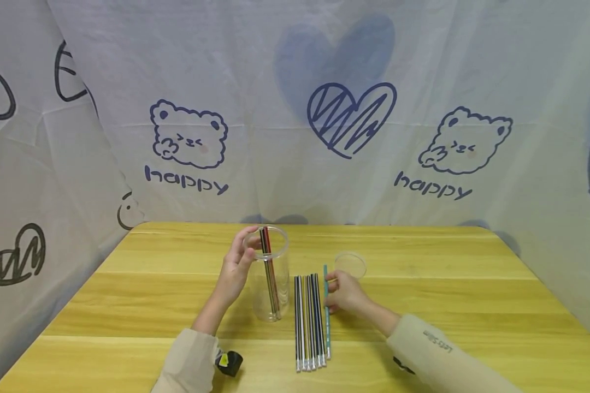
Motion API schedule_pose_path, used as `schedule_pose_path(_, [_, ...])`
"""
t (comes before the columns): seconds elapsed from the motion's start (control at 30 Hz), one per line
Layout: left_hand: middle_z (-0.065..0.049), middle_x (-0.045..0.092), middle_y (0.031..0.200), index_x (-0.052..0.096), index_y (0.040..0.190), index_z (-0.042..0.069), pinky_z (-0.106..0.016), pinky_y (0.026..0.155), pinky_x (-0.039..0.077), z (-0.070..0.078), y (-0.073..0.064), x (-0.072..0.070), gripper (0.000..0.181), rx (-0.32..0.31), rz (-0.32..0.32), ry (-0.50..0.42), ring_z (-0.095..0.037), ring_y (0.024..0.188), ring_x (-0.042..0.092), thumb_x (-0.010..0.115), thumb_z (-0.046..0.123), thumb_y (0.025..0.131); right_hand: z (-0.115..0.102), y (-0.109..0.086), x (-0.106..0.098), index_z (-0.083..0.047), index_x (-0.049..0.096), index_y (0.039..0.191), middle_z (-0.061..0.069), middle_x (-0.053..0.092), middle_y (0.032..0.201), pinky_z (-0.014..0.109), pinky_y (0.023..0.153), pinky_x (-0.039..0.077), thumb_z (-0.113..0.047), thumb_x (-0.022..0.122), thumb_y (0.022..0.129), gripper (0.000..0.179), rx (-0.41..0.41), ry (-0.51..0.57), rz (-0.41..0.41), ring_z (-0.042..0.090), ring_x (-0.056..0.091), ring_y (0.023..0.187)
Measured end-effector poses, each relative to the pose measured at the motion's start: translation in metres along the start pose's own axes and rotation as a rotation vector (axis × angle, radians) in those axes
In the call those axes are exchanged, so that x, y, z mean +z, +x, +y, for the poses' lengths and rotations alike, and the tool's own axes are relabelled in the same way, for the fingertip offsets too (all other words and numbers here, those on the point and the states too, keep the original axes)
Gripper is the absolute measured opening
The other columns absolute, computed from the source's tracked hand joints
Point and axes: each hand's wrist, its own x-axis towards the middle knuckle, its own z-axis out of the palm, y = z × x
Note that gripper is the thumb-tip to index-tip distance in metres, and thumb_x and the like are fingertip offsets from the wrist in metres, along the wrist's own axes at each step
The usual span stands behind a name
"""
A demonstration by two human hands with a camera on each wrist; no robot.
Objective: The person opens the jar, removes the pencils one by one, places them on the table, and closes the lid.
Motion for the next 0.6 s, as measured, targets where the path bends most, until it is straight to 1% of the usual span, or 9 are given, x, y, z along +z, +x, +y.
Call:
schedule_pose_path(0.1, [-0.025, 0.052, 0.113, 0.034, 0.129, 0.003, -0.044, 0.079, 0.042, -0.0008, -0.0003, -0.0001, 0.061, 0.002, 0.000, 0.000, -0.030, 0.100, 0.049, 0.038, 0.051, 0.091, 0.0006, -0.0011, 0.0018, 0.014, 0.044, 0.112, 0.020, 0.054, 0.093, 0.031, 0.051, 0.051, 0.022, 0.061, 0.065, 0.051, -0.008, -0.018, -0.011, 0.021, 0.056, 0.056])
schedule_pose_path(0.2, [-0.025, 0.053, 0.113, 0.034, 0.129, 0.003, -0.041, 0.079, 0.042, -0.0011, -0.0002, -0.0001, 0.061, 0.004, -0.002, -0.001, -0.028, 0.100, 0.050, 0.038, 0.051, 0.091, -0.0001, -0.0028, 0.0031, 0.016, 0.044, 0.111, 0.020, 0.051, 0.093, 0.031, 0.050, 0.051, 0.023, 0.062, 0.063, 0.052, -0.014, -0.031, -0.019, 0.022, 0.054, 0.058])
schedule_pose_path(0.4, [-0.025, 0.053, 0.113, 0.033, 0.129, 0.004, -0.038, 0.079, 0.043, -0.0020, -0.0003, -0.0006, 0.061, 0.004, -0.004, -0.003, -0.022, 0.100, 0.050, 0.038, 0.051, 0.091, -0.0011, -0.0042, 0.0044, 0.015, 0.045, 0.111, 0.019, 0.049, 0.092, 0.030, 0.049, 0.051, 0.024, 0.064, 0.061, 0.054, -0.016, -0.059, -0.021, 0.021, 0.055, 0.059])
schedule_pose_path(0.6, [-0.025, 0.053, 0.113, 0.034, 0.129, 0.003, -0.039, 0.079, 0.043, -0.0022, -0.0002, -0.0005, 0.061, 0.007, -0.002, -0.008, -0.024, 0.100, 0.050, 0.038, 0.050, 0.091, -0.0001, -0.0033, 0.0056, 0.014, 0.046, 0.110, 0.018, 0.048, 0.089, 0.030, 0.049, 0.051, 0.025, 0.064, 0.061, 0.054, -0.015, -0.065, -0.023, 0.021, 0.054, 0.058])
